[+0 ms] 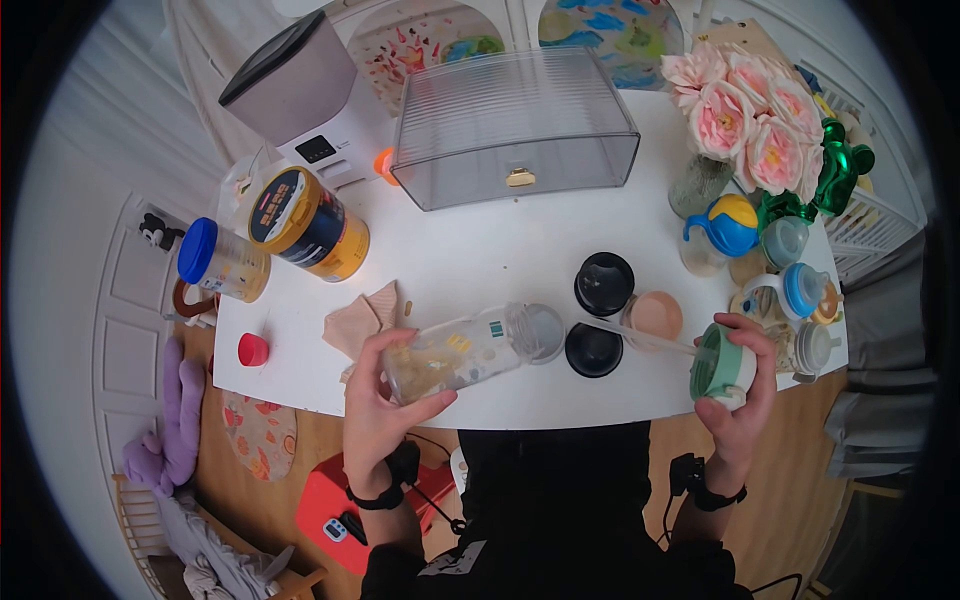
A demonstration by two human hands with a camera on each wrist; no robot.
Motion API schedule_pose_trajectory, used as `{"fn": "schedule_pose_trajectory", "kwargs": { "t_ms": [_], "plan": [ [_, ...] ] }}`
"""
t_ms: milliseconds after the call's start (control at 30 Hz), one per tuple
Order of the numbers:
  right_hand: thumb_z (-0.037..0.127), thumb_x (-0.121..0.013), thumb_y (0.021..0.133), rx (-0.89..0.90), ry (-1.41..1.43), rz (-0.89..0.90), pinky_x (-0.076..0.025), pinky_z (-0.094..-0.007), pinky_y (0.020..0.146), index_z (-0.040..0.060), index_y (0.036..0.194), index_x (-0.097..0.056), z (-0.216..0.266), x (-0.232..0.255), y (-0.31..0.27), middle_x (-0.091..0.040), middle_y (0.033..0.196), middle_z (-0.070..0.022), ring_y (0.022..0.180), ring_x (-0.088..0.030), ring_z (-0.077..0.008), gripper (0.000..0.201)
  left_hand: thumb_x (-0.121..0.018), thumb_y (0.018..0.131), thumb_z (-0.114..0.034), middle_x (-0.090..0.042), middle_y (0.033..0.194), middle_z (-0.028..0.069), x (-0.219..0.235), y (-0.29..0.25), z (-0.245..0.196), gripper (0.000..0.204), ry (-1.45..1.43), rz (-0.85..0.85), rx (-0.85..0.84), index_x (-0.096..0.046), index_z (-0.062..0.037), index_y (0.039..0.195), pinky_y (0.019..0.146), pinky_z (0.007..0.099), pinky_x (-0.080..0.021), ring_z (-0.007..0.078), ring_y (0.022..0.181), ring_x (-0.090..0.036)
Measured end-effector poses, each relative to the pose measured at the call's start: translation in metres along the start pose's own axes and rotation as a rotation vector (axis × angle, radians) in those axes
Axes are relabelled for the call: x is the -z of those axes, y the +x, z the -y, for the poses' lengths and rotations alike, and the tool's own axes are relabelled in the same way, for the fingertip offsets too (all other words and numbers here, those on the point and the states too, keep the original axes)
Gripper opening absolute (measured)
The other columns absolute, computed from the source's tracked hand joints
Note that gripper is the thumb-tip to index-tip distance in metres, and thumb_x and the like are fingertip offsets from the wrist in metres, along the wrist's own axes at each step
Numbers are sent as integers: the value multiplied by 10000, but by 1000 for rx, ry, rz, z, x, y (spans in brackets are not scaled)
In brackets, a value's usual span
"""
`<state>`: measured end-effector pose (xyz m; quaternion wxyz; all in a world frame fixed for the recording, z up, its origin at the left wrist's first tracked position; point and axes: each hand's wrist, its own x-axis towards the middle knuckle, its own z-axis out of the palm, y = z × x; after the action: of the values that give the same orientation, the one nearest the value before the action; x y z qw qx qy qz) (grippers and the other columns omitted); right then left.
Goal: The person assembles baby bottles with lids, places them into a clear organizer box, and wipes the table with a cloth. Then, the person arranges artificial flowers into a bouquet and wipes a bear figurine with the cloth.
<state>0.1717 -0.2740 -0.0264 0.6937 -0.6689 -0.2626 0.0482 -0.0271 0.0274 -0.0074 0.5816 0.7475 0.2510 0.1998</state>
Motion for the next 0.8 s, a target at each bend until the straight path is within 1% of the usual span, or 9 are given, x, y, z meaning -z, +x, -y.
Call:
{"fn": "schedule_pose_trajectory", "kwargs": {
  "t_ms": [100,167,300,467,500,567,700,767,800],
  "plan": [
    [351,-848,678,-1,0,-12,-487,-389,921,41,1210,-505,0,2,-1,-484,1284,-190,1069,-565,-256,704,-856,674,-4,-555,1153,71,-3,4,-6,681,56,5,-21,-498,-50,1251,870,306,-532,173,1047,-604],
    [358,-850,678,-5,0,-15,-490,-385,914,43,1210,-506,-1,3,-1,-485,1282,-189,1061,-572,-255,708,-855,674,-14,-567,1157,79,-3,7,-6,673,176,14,-109,-511,-53,1251,856,314,-547,182,1028,-619],
    [352,-848,678,-7,9,-21,-489,-383,914,44,1211,-507,-2,3,-3,-484,1284,-188,1064,-570,-254,703,-853,671,-32,-581,1166,88,-7,13,-16,680,261,22,-108,-524,-59,1265,866,328,-547,193,1037,-624],
    [327,-845,675,-16,34,-24,-489,-388,916,46,1212,-506,-3,3,-5,-481,1288,-187,1070,-566,-254,695,-875,638,-112,-603,1158,100,-6,21,-17,776,435,76,-177,-505,-70,1319,883,346,-527,226,1050,-627],
    [327,-845,675,-16,34,-26,-489,-388,916,46,1212,-506,-3,3,-5,-481,1288,-187,1070,-566,-254,695,-875,638,-112,-603,1158,100,-8,21,-20,776,435,78,-178,-505,-70,1319,883,346,-527,226,1050,-627],
    [319,-845,673,-18,35,-26,-488,-391,922,45,1214,-503,-2,4,-6,-480,1287,-189,1075,-561,-254,697,-900,609,-123,-560,1264,98,-13,22,-26,826,378,53,-92,-468,-65,1311,903,368,-538,236,1146,-584],
    [315,-844,671,-13,33,-26,-486,-391,928,43,1215,-501,-3,6,-6,-478,1287,-192,1079,-559,-255,698,-912,587,-146,-558,1262,105,-15,25,-25,837,413,28,-134,-457,-64,1285,880,372,-545,249,1145,-586],
    [308,-840,672,-15,33,-24,-485,-392,931,41,1214,-501,-3,6,-7,-476,1289,-194,1079,-559,-255,693,-901,604,-183,-623,1135,105,-18,25,-31,771,461,9,-157,-479,-76,1241,818,354,-522,248,983,-634],
    [308,-840,672,-15,33,-25,-485,-392,931,41,1214,-501,-3,6,-7,-476,1289,-194,1079,-559,-255,693,-901,604,-183,-623,1135,105,-19,26,-34,771,461,10,-158,-479,-76,1241,818,354,-522,248,983,-634]
  ]
}}
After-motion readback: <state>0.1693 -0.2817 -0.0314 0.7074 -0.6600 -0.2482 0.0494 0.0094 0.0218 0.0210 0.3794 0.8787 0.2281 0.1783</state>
